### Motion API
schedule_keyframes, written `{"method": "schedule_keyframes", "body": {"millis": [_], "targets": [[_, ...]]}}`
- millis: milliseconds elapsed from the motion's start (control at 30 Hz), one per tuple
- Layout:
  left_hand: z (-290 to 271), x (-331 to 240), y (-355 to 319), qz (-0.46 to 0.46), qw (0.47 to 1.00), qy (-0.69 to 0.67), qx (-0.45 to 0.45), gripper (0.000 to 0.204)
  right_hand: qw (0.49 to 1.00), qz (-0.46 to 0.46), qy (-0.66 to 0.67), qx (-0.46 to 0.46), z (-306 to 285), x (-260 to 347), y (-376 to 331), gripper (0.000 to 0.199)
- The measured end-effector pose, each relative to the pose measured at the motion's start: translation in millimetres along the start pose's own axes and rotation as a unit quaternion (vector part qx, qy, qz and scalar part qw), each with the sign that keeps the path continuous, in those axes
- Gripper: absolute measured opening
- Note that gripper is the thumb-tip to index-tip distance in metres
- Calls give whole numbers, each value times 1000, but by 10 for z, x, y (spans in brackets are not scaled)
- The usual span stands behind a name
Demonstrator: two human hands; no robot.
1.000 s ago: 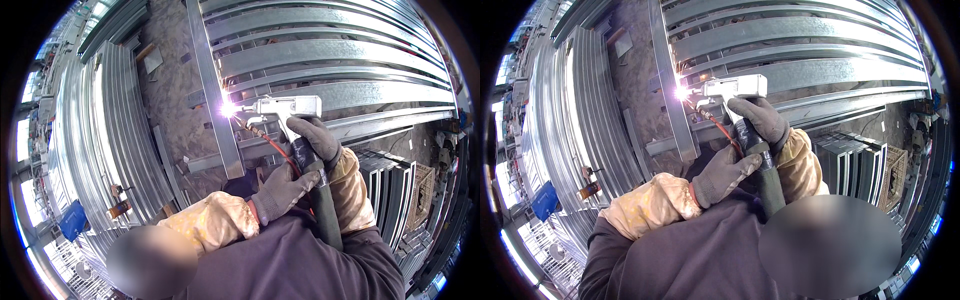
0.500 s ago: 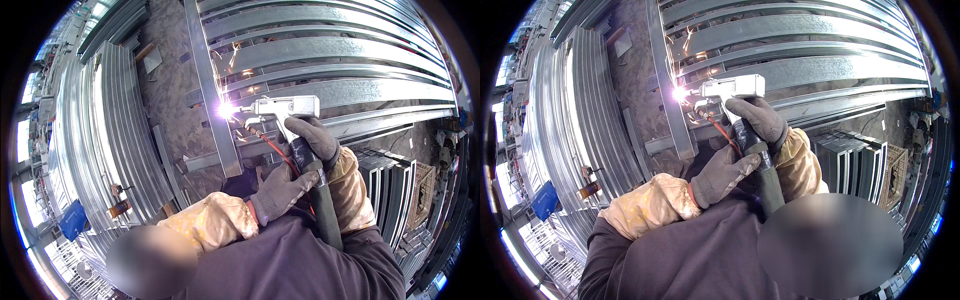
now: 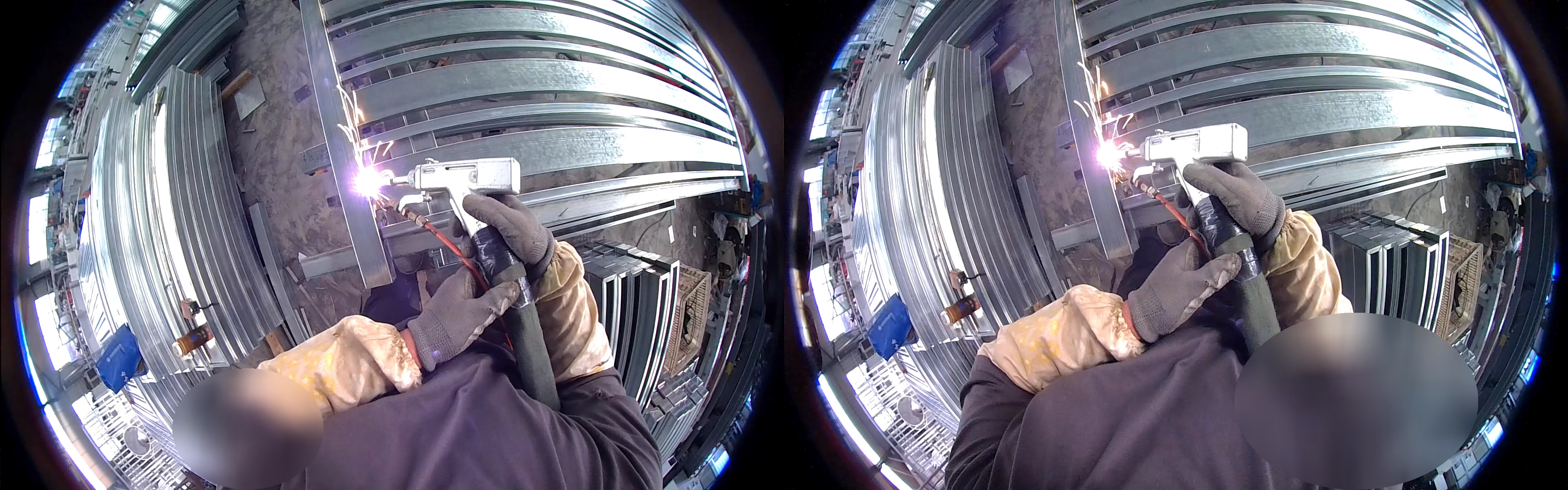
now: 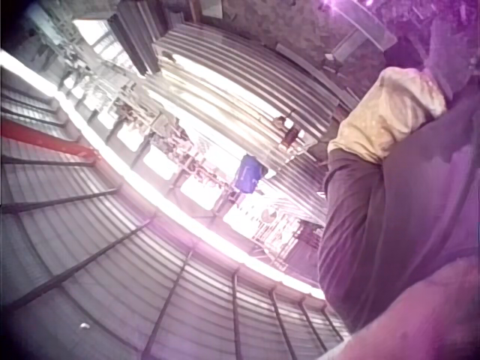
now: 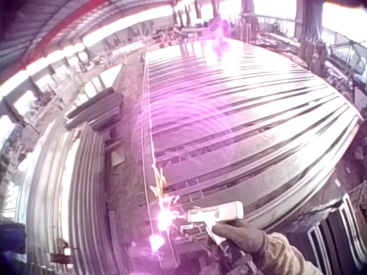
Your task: The person welds seams on a large metal frame using a welding torch, then uses an angle grinder to smooth the welded areas. The task is performed in a workshop with stacks of metal beams visible in the background.
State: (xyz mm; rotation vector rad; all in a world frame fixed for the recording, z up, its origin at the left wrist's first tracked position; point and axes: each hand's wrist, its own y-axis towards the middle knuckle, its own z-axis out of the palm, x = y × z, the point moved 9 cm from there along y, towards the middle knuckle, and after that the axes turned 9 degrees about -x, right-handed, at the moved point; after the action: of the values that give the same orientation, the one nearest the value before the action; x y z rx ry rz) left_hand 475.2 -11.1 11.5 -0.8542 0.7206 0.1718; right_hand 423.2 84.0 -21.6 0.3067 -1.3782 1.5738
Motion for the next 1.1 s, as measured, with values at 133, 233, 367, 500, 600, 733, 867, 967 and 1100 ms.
{"method": "schedule_keyframes", "body": {"millis": [133,233,367,500,600,733,867,967,1100], "targets": [[-11,42,-7,-6,1000,-23,1,24,1000,8,15,9,20,-16,-12,33],[-11,43,-2,-1,1000,-10,-15,24,1000,11,12,-4,21,-14,-31,32],[4,28,-16,0,1000,2,-27,24,1000,0,-2,31,46,-2,-31,31],[-13,82,-13,6,1000,20,-10,25,999,-28,-22,2,-55,-74,11,31],[-22,107,-3,17,999,34,-14,26,996,-68,-56,3,-109,-105,52,30],[14,109,-34,-2,1000,-1,-2,28,998,-52,-47,5,-86,-121,36,29],[33,47,-54,23,999,48,-6,31,998,60,-1,26,-123,-287,9,40],[36,108,-51,20,999,30,-6,32,999,-28,-29,15,-92,-174,19,29],[33,115,-59,16,999,35,-13,30,997,-56,-46,19,-140,-196,50,29]]}}
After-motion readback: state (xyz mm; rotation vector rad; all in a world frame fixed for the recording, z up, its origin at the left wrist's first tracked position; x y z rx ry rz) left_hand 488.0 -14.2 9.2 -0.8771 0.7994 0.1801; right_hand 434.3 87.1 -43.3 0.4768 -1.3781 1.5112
